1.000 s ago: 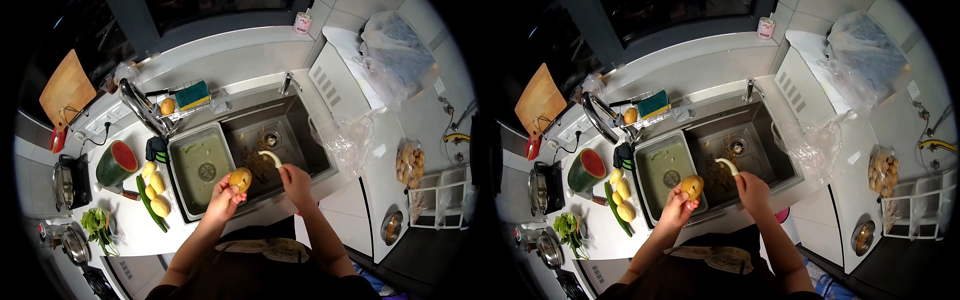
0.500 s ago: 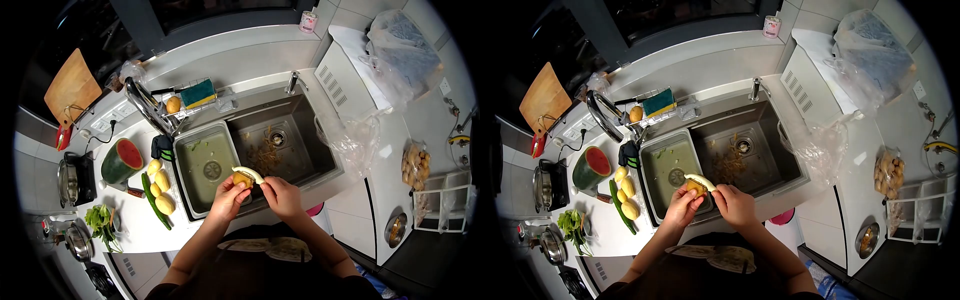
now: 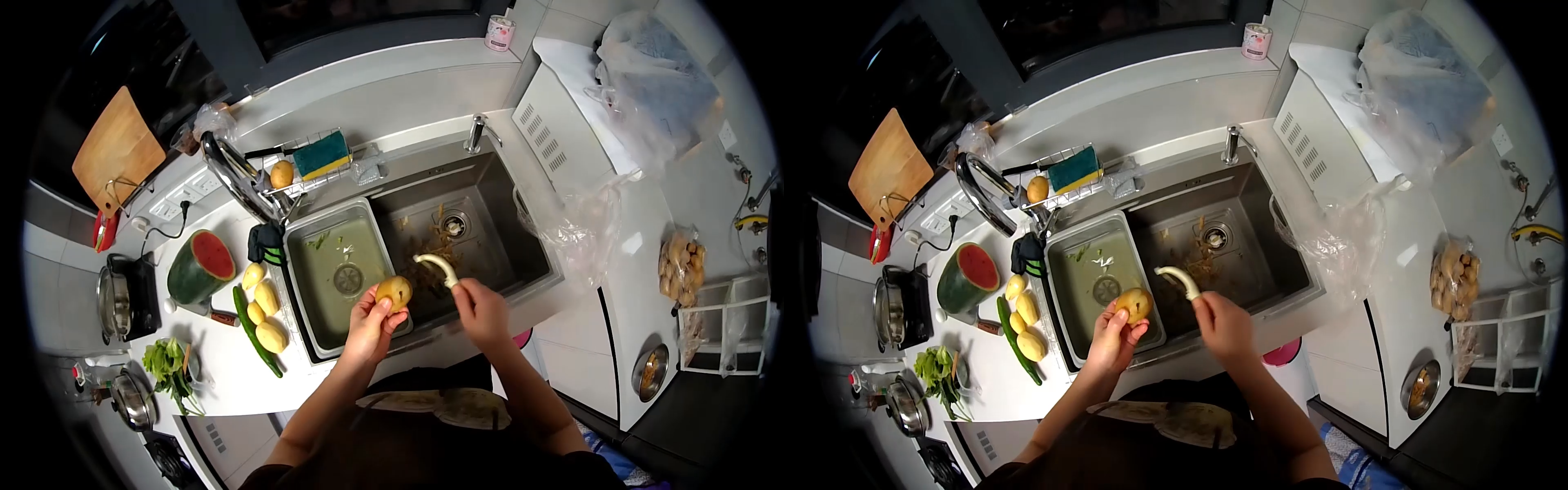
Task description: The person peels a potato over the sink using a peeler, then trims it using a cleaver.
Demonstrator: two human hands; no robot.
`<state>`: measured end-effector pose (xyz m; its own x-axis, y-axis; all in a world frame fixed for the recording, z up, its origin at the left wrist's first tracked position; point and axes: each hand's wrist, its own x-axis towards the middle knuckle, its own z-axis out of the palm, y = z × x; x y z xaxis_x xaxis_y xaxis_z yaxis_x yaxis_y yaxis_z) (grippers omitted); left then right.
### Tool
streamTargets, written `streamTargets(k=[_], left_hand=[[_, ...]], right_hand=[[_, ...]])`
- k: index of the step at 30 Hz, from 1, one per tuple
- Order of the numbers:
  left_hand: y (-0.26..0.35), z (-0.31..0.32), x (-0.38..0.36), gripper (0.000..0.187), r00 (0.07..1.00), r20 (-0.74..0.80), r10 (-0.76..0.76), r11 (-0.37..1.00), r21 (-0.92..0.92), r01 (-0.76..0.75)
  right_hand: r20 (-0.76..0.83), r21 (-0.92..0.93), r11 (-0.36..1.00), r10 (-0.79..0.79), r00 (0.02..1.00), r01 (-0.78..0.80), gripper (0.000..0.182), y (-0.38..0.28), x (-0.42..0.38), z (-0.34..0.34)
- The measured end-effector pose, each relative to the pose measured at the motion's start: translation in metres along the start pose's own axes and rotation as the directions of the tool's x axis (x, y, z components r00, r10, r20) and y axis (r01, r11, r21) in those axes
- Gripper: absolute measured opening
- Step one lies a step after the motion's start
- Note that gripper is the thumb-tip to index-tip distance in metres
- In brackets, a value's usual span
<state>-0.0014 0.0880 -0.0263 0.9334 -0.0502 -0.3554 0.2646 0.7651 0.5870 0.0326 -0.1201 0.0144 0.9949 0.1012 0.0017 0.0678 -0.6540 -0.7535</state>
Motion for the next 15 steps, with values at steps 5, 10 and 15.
streamTargets(k=[5, 10, 15], left_hand=[[-0.004, 0.004, 0.000, 0.031, 0.999, -0.028, 0.016, 0.999, 0.039, -0.015], [0.001, 0.001, -0.005, 0.033, 0.999, 0.039, 0.024, 1.000, -0.002, -0.024], [0.002, 0.002, -0.005, 0.038, 0.984, 0.172, 0.046, 0.987, -0.161, -0.018]], right_hand=[[-0.004, 0.069, 0.978, -0.197, 0.980, 0.197, 0.013, -0.040, -0.010, 0.003], [-0.025, -0.037, 0.974, -0.226, 0.974, 0.225, 0.015, -0.013, -0.001, 0.014], [0.030, 0.007, 0.997, 0.074, 0.997, -0.074, 0.019, 0.009, 0.007, 0.001]])
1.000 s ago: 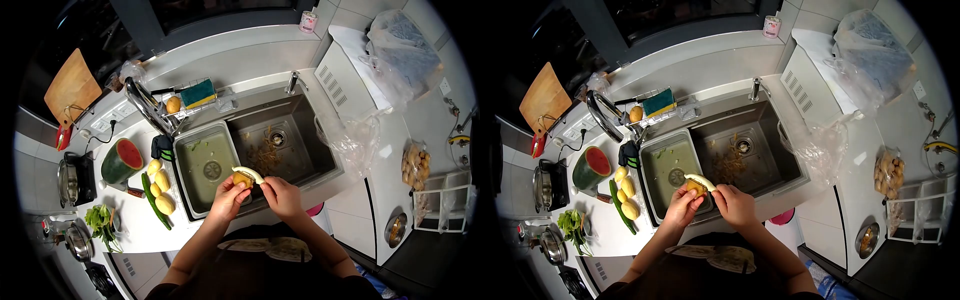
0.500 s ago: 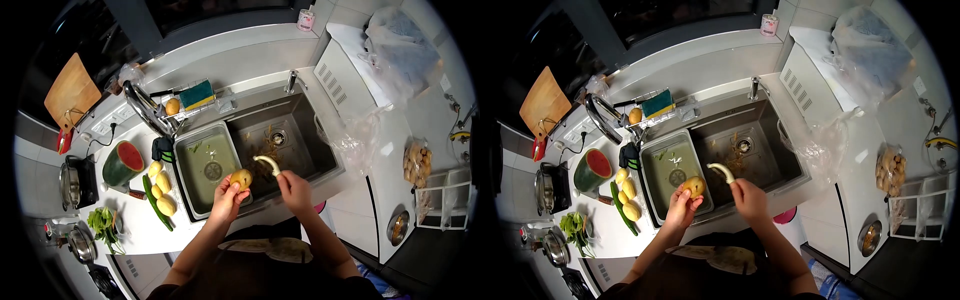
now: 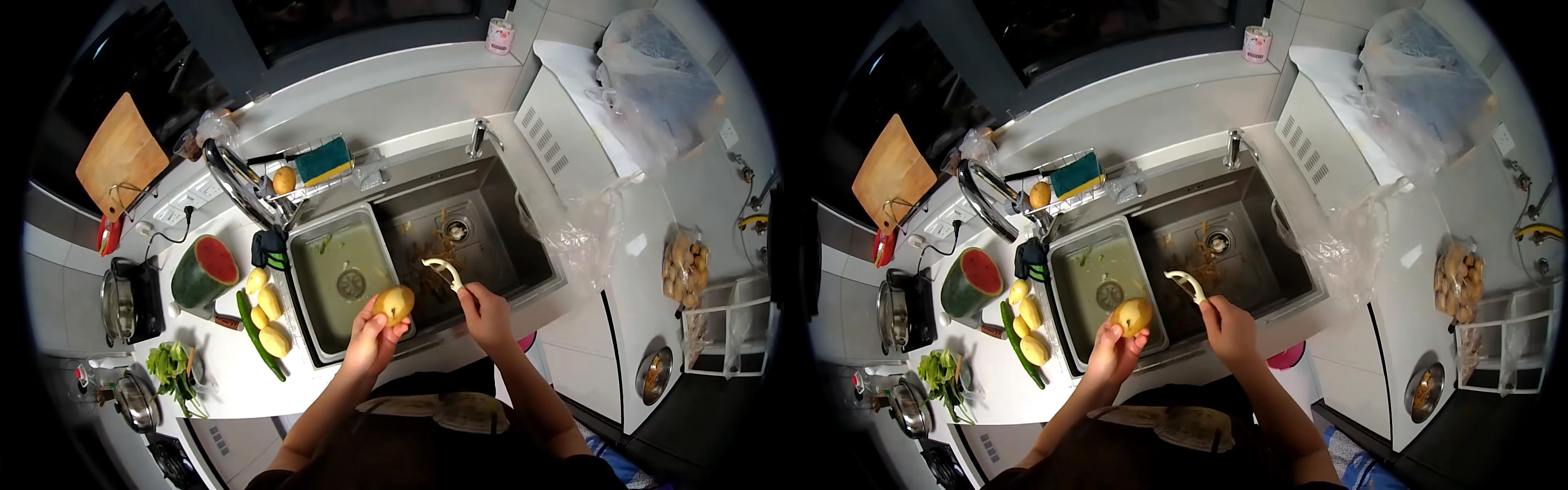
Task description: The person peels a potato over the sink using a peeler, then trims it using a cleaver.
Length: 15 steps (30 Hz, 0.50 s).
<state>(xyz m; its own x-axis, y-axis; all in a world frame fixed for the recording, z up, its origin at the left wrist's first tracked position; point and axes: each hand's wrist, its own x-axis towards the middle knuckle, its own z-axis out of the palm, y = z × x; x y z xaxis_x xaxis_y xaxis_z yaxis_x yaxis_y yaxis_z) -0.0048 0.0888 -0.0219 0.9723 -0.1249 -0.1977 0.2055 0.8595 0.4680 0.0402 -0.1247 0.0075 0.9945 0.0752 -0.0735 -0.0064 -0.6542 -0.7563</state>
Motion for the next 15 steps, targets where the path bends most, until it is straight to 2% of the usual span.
streamTargets(k=[2, 6, 7, 9, 10, 11, 12, 14, 15], left_hand=[[-0.002, 0.002, -0.002, 0.040, 0.997, -0.070, -0.016, 1.000, 0.000, 0.016], [-0.005, 0.001, -0.001, 0.044, 0.996, -0.087, -0.012, 1.000, 0.003, 0.012], [-0.005, -0.001, -0.003, 0.046, 0.998, -0.063, -0.006, 1.000, -0.004, 0.005], [-0.005, 0.000, -0.006, 0.049, 0.999, -0.041, -0.004, 1.000, -0.003, 0.004], [-0.004, 0.005, -0.008, 0.051, 1.000, 0.011, 0.015, 0.999, -0.030, -0.014], [-0.002, 0.008, -0.009, 0.053, 0.998, 0.065, 0.027, 0.998, -0.055, -0.023], [-0.003, 0.010, -0.004, 0.053, 0.997, 0.069, 0.039, 0.998, -0.059, -0.035], [-0.004, 0.010, -0.008, 0.053, 0.998, -0.055, 0.026, 0.998, -0.054, -0.029], [-0.004, 0.009, -0.011, 0.053, 0.998, -0.057, 0.017, 0.999, -0.049, -0.020]], right_hand=[[0.025, 0.141, 0.986, -0.094, 0.995, 0.089, 0.019, -0.040, -0.012, -0.007], [-0.007, 0.128, 0.965, -0.229, 0.973, 0.228, 0.017, -0.053, -0.025, 0.001], [-0.007, 0.128, 0.965, -0.228, 0.974, 0.227, 0.017, -0.043, -0.021, 0.005], [-0.048, -0.027, 0.978, -0.209, 0.977, 0.208, 0.018, -0.015, -0.010, 0.013], [-0.064, -0.037, 0.970, -0.242, 0.968, 0.241, 0.020, -0.014, -0.008, 0.012], [0.025, -0.032, 0.998, -0.051, 0.998, 0.052, 0.021, 0.012, 0.001, 0.010], [-0.012, -0.018, 0.998, -0.067, 0.998, 0.067, 0.020, 0.010, 0.003, 0.008], [-0.033, 0.003, 0.998, -0.068, 0.997, 0.068, 0.020, 0.005, -0.005, 0.009], [-0.021, 0.080, 0.995, -0.064, 0.998, 0.065, 0.020, -0.010, -0.009, 0.005]])
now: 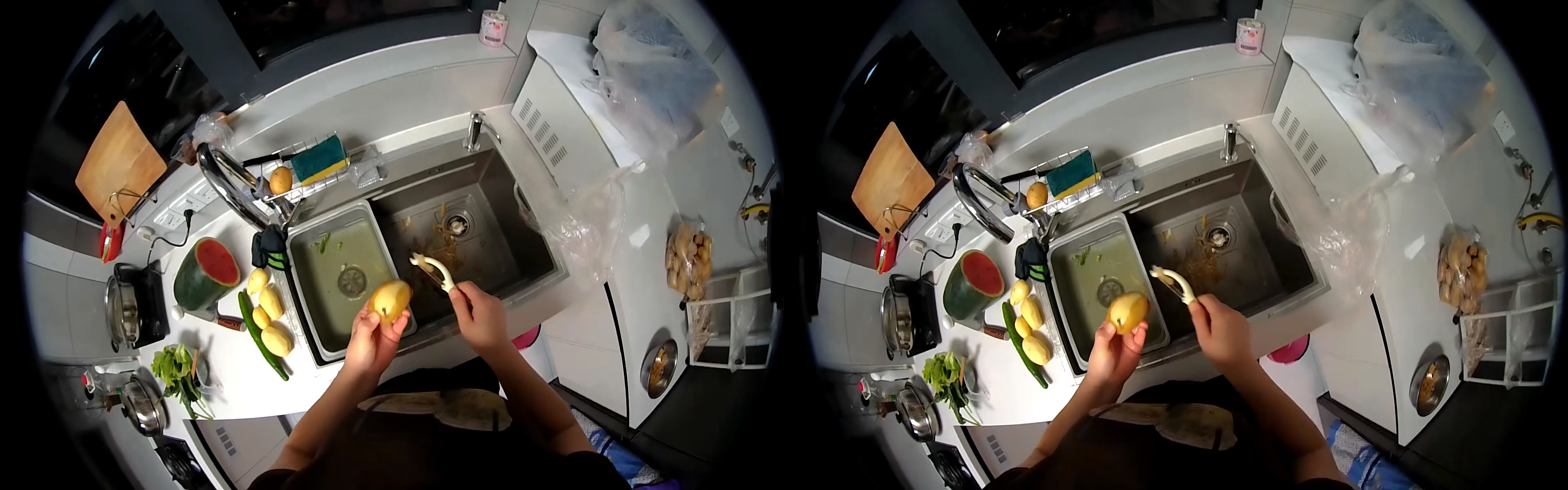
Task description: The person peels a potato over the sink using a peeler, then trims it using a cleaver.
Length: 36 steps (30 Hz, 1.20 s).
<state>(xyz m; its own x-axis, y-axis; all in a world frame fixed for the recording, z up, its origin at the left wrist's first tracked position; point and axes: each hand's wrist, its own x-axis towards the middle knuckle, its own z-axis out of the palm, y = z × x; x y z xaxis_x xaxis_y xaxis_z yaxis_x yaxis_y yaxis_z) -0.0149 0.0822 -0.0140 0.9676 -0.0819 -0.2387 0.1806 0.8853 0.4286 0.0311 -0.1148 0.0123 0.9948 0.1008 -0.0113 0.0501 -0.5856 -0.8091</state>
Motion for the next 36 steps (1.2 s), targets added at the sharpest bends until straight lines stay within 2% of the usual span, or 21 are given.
streamTargets(k=[1, 2, 4, 5, 8, 10, 12, 13, 15, 16, 18, 19, 21, 22, 24, 25, 28, 30, 31, 32, 36], left_hand=[[-0.002, -0.002, -0.001, 0.053, 1.000, -0.005, 0.008, 1.000, -0.014, -0.008], [-0.002, -0.003, 0.006, 0.052, 1.000, 0.005, 0.007, 1.000, -0.020, -0.007], [-0.006, -0.001, 0.006, 0.052, 1.000, 0.003, 0.014, 0.999, -0.034, -0.014], [-0.006, 0.000, 0.006, 0.052, 1.000, -0.016, 0.016, 0.999, -0.032, -0.016], [-0.004, 0.001, 0.004, 0.053, 0.998, -0.060, 0.027, 1.000, -0.008, -0.028], [-0.001, -0.004, 0.003, 0.055, 0.999, 0.032, -0.023, 1.000, -0.011, 0.023], [0.000, 0.002, 0.000, 0.055, 0.998, 0.069, -0.006, 1.000, -0.004, 0.006], [-0.003, 0.001, -0.003, 0.054, 0.999, 0.034, 0.018, 1.000, 0.003, -0.018], [-0.004, -0.007, 0.001, 0.053, 1.000, -0.020, 0.003, 1.000, 0.021, -0.002], [-0.002, -0.005, 0.007, 0.053, 1.000, -0.004, -0.007, 1.000, 0.030, 0.007], [-0.003, -0.002, 0.005, 0.052, 1.000, -0.022, 0.017, 0.999, 0.033, -0.016], [-0.003, -0.003, 0.005, 0.054, 1.000, -0.007, 0.014, 0.999, 0.033, -0.013], [-0.001, 0.000, 0.005, 0.055, 0.999, 0.031, 0.012, 0.999, 0.035, -0.013], [0.000, 0.001, 0.002, 0.056, 0.998, 0.060, 0.010, 0.999, 0.038, -0.012], [0.000, -0.001, -0.001, 0.059, 0.999, 0.045, 0.012, 0.999, 0.035, -0.013], [0.001, 0.001, 0.005, 0.059, 0.998, 0.061, 0.032, 0.998, 0.046, -0.035], [0.002, 0.006, -0.001, 0.052, 0.999, 0.028, 0.034, 0.996, 0.076, -0.037], [0.003, 0.008, 0.007, 0.041, 0.995, -0.073, 0.064, 0.980, 0.194, -0.049], [0.003, 0.003, 0.008, 0.035, 0.991, -0.115, 0.071, 0.979, 0.201, -0.047], [0.003, 0.002, 0.007, 0.035, 0.991, -0.115, 0.071, 0.979, 0.201, -0.047], [0.005, 0.002, 0.006, 0.038, 0.991, -0.097, 0.095, 0.964, 0.258, -0.067]], right_hand=[[0.014, 0.072, 0.997, -0.005, 1.000, 0.004, 0.020, -0.019, -0.002, -0.004], [-0.006, 0.135, 0.986, -0.100, 0.995, 0.099, 0.019, -0.045, -0.007, -0.006], [0.040, 0.096, 0.989, -0.117, 0.992, 0.113, 0.017, -0.049, -0.011, -0.004], [0.027, 0.043, 0.981, -0.193, 0.981, 0.192, 0.015, -0.047, -0.014, 0.001], [-0.035, 0.020, 0.964, -0.264, 0.964, 0.264, 0.015, -0.032, -0.008, 0.008], [-0.002, -0.088, 0.978, -0.193, 0.981, 0.192, 0.019, -0.022, 0.000, 0.004], [0.026, -0.190, 0.982, 0.022, 0.999, -0.017, 0.021, 0.011, 0.018, -0.005], [0.050, -0.194, 0.981, 0.011, 0.999, -0.001, 0.021, 0.012, 0.019, -0.004], [0.037, -0.052, 0.999, -0.003, 0.999, 0.005, 0.017, -0.005, 0.007, -0.009], [0.036, -0.001, 0.995, -0.099, 0.994, 0.099, 0.014, -0.030, 0.000, -0.011], [0.057, 0.092, 0.988, -0.130, 0.990, 0.124, 0.012, -0.039, -0.006, -0.010], [0.061, 0.091, 0.989, -0.124, 0.990, 0.119, 0.012, -0.039, -0.011, -0.008], [-0.022, 0.031, 0.971, -0.235, 0.972, 0.236, 0.012, -0.032, -0.009, 0.001], [0.027, -0.118, 0.989, -0.092, 0.995, 0.094, 0.020, 0.011, 0.008, 0.007], [0.044, -0.171, 0.984, -0.037, 0.998, 0.044, 0.020, 0.025, 0.018, 0.001], [0.046, -0.176, 0.982, -0.062, 0.997, 0.069, 0.020, 0.024, 0.027, -0.002], [0.046, -0.056, 0.995, 0.090, 0.995, -0.088, 0.019, 0.008, 0.009, -0.010], [0.050, 0.052, 0.999, -0.021, 0.999, 0.018, 0.016, -0.020, 0.008, -0.009], [0.045, 0.070, 0.987, -0.147, 0.988, 0.144, 0.016, -0.030, 0.000, -0.008], [0.080, 0.083, 0.989, -0.130, 0.988, 0.123, 0.015, -0.029, 0.000, -0.007], [-0.008, 0.014, 0.968, -0.249, 0.968, 0.249, 0.013, -0.027, -0.007, 0.004]])
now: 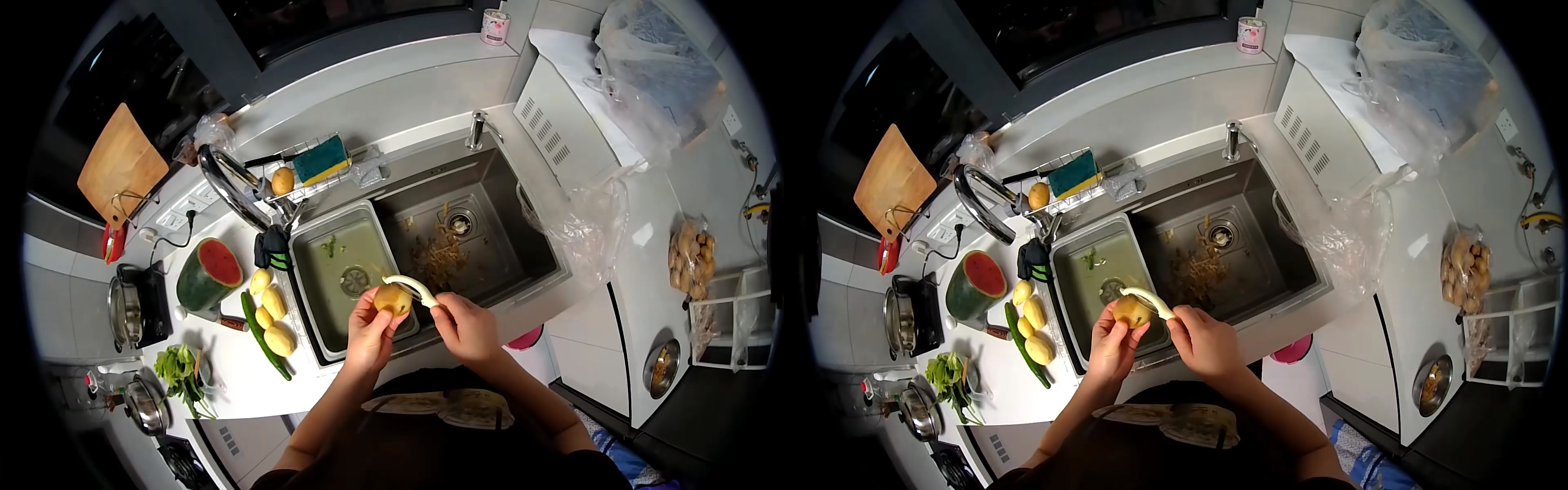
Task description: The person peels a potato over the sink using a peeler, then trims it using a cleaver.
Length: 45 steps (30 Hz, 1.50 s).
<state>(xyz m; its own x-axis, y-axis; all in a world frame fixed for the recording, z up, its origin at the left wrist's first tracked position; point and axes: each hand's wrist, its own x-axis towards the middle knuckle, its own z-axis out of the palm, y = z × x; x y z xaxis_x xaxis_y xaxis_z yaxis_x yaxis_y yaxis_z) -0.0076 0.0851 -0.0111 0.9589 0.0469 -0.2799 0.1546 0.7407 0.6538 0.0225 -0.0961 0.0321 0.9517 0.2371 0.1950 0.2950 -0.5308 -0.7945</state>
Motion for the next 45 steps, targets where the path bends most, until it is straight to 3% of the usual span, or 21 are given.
streamTargets(k=[6, 8, 11, 14, 18, 20, 21, 24, 26, 28, 30, 35, 38, 40, 44, 45], left_hand=[[0.002, 0.002, -0.001, 0.038, 1.000, -0.007, 0.017, 0.992, 0.126, -0.016], [0.003, 0.001, -0.002, 0.036, 1.000, 0.001, 0.013, 0.988, 0.152, -0.013], [0.012, 0.010, -0.005, 0.033, 0.989, -0.108, -0.101, 0.973, 0.196, 0.121], [0.015, 0.004, -0.005, 0.034, 0.983, -0.082, -0.163, 0.957, 0.230, 0.177], [0.019, 0.004, -0.006, 0.035, 0.979, -0.011, -0.204, 0.954, 0.221, 0.201], [0.018, 0.003, -0.006, 0.037, 0.978, 0.070, -0.196, 0.954, 0.243, 0.173], [0.020, 0.004, -0.008, 0.037, 0.978, 0.071, -0.196, 0.954, 0.244, 0.174], [0.021, 0.008, -0.008, 0.040, 0.980, 0.079, -0.183, 0.947, 0.281, 0.154], [0.020, -0.002, -0.007, 0.043, 0.967, -0.020, -0.255, 0.933, 0.258, 0.252], [0.020, 0.003, -0.002, 0.042, 0.969, -0.026, -0.247, 0.935, 0.256, 0.245], [0.018, 0.004, -0.002, 0.039, 0.978, -0.030, -0.208, 0.946, 0.248, 0.208], [0.017, -0.002, -0.002, 0.039, 0.984, 0.018, -0.178, 0.957, 0.235, 0.169], [0.017, 0.001, -0.003, 0.036, 0.986, -0.014, -0.163, 0.981, 0.103, 0.164], [0.018, 0.006, -0.003, 0.022, 0.985, -0.039, -0.166, 0.984, 0.053, 0.168], [0.011, 0.002, -0.005, 0.024, 0.992, 0.003, -0.123, 0.991, 0.043, 0.123], [0.009, 0.000, -0.005, 0.025, 0.995, 0.031, -0.096, 0.995, 0.024, 0.095]], right_hand=[[-0.017, 0.001, 0.998, -0.060, 0.998, 0.060, 0.013, -0.005, 0.000, 0.000], [0.070, -0.007, 0.997, -0.071, 0.995, 0.072, 0.014, -0.011, -0.001, -0.004], [0.091, -0.042, 0.990, -0.127, 0.988, 0.131, 0.014, -0.009, 0.001, -0.007], [0.078, -0.086, 0.968, -0.230, 0.970, 0.236, 0.013, -0.001, 0.003, -0.009], [0.105, -0.063, 0.962, -0.257, 0.961, 0.265, 0.012, 0.003, 0.010, -0.016], [0.083, -0.141, 0.976, -0.157, 0.984, 0.168, 0.013, 0.022, 0.013, -0.014], [0.127, -0.310, 0.950, -0.003, 0.992, 0.043, 0.014, 0.043, 0.015, -0.014], [0.110, -0.273, 0.942, 0.230, 0.967, -0.194, 0.013, 0.055, 0.013, -0.024], [0.108, -0.166, 0.969, 0.204, 0.973, -0.185, 0.013, 0.024, 0.010, -0.029], [0.068, -0.004, 0.997, 0.075, 0.995, -0.075, 0.011, 0.008, 0.009, -0.019], [0.051, 0.041, 0.999, 0.028, 0.998, -0.030, 0.011, -0.008, 0.003, -0.012], [0.003, -0.026, 0.995, -0.100, 0.995, 0.100, 0.010, -0.007, -0.003, 0.000], [0.070, -0.040, 0.997, -0.069, 0.995, 0.072, 0.013, -0.009, -0.004, -0.003], [0.062, -0.027, 0.997, -0.065, 0.996, 0.066, 0.014, -0.011, -0.004, -0.002], [-0.007, 0.015, 0.999, -0.032, 0.999, 0.032, 0.012, -0.008, -0.008, 0.003], [0.030, -0.047, 0.997, 0.062, 0.998, -0.060, 0.012, 0.003, -0.007, 0.005]])
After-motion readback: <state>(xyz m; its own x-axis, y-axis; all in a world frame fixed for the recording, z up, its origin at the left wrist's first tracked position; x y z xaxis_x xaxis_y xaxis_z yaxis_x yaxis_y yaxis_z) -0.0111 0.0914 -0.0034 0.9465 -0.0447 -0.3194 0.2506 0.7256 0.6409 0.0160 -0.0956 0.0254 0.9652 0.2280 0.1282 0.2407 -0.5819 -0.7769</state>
